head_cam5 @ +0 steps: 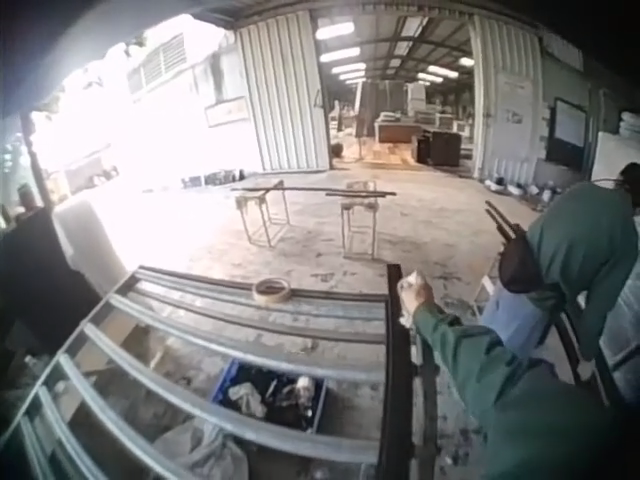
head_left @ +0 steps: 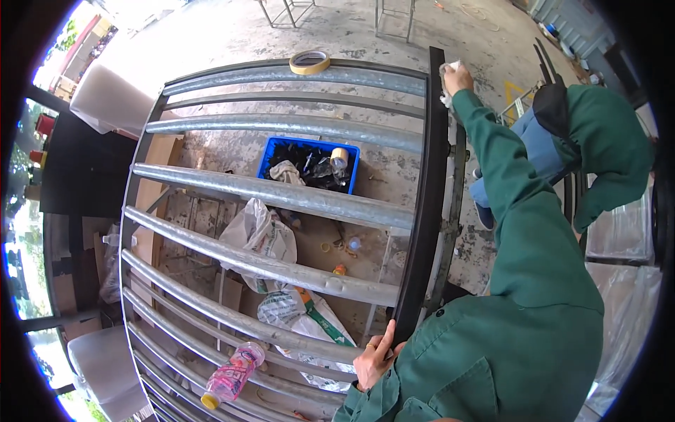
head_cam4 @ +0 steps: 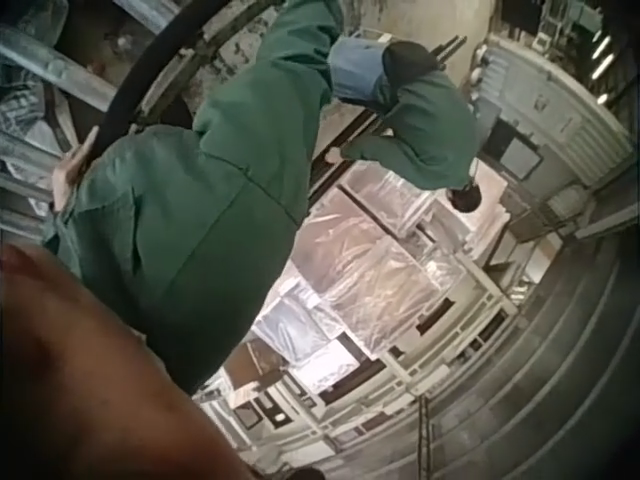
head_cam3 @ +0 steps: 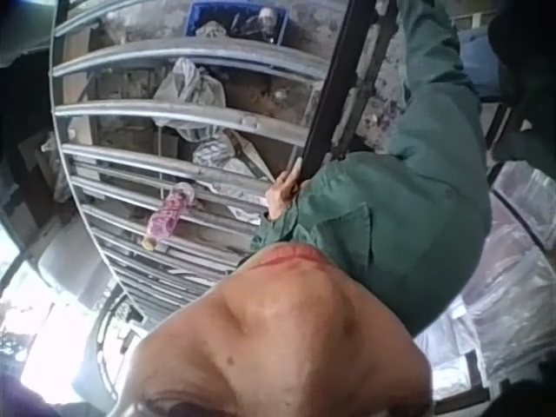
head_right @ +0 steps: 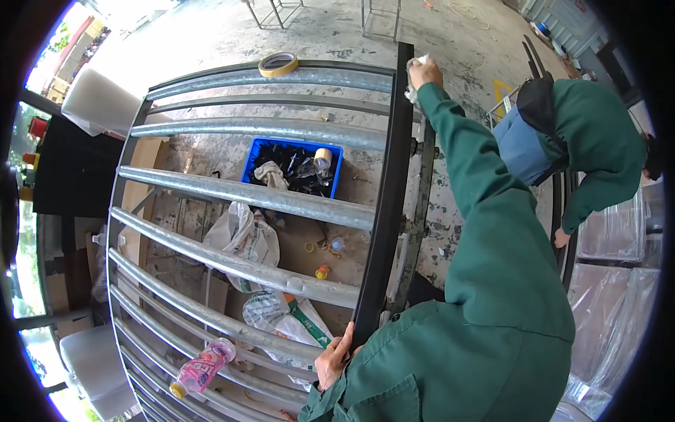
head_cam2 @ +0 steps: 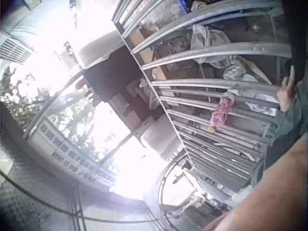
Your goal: Trimming the edges of dark furniture slats with a utility knife and cleaning them using a liquid solution and a cloth.
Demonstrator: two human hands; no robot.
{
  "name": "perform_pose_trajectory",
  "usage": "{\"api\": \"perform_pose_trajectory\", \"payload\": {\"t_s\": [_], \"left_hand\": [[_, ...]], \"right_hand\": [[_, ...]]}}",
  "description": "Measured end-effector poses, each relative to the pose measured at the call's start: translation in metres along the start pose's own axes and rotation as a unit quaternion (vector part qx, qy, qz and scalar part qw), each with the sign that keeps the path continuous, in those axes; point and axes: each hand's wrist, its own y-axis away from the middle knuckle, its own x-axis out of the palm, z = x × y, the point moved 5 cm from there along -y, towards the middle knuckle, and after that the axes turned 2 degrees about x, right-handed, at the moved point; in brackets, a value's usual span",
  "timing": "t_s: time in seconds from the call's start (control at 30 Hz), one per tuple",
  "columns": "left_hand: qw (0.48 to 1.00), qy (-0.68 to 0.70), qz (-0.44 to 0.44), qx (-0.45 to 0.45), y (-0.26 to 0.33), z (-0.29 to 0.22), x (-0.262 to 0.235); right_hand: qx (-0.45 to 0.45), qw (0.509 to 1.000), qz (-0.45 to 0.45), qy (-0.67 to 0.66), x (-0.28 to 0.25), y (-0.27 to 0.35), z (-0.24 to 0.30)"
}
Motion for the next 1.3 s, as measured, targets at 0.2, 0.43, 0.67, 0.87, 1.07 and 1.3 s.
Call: {"api": "perform_pose_trajectory", "payload": {"t_s": [0.2,0.43,0.67,0.87,1.07,1.3], "left_hand": [[1.000,0.018,0.006,-0.010,-0.003,-0.003,-0.002],[0.998,0.053,-0.020,-0.011,-0.004,-0.005,-0.007],[0.999,0.029,-0.024,0.021,-0.007,-0.010,-0.003],[0.997,0.055,-0.051,0.037,-0.002,-0.006,-0.004],[0.997,0.028,-0.059,0.026,0.000,-0.005,-0.004],[0.998,0.038,-0.053,0.010,0.000,-0.002,-0.001]], "right_hand": [[0.066,0.998,-0.004,-0.003,0.003,-0.058,0.008],[0.079,0.995,0.047,-0.048,0.006,-0.014,0.023],[-0.043,0.999,-0.007,-0.002,-0.047,0.113,-0.009],[-0.114,0.988,0.037,-0.094,-0.098,0.260,-0.017],[-0.158,0.962,0.141,-0.174,-0.145,0.393,-0.023],[-0.159,0.947,0.193,-0.203,-0.159,0.443,-0.036]]}}
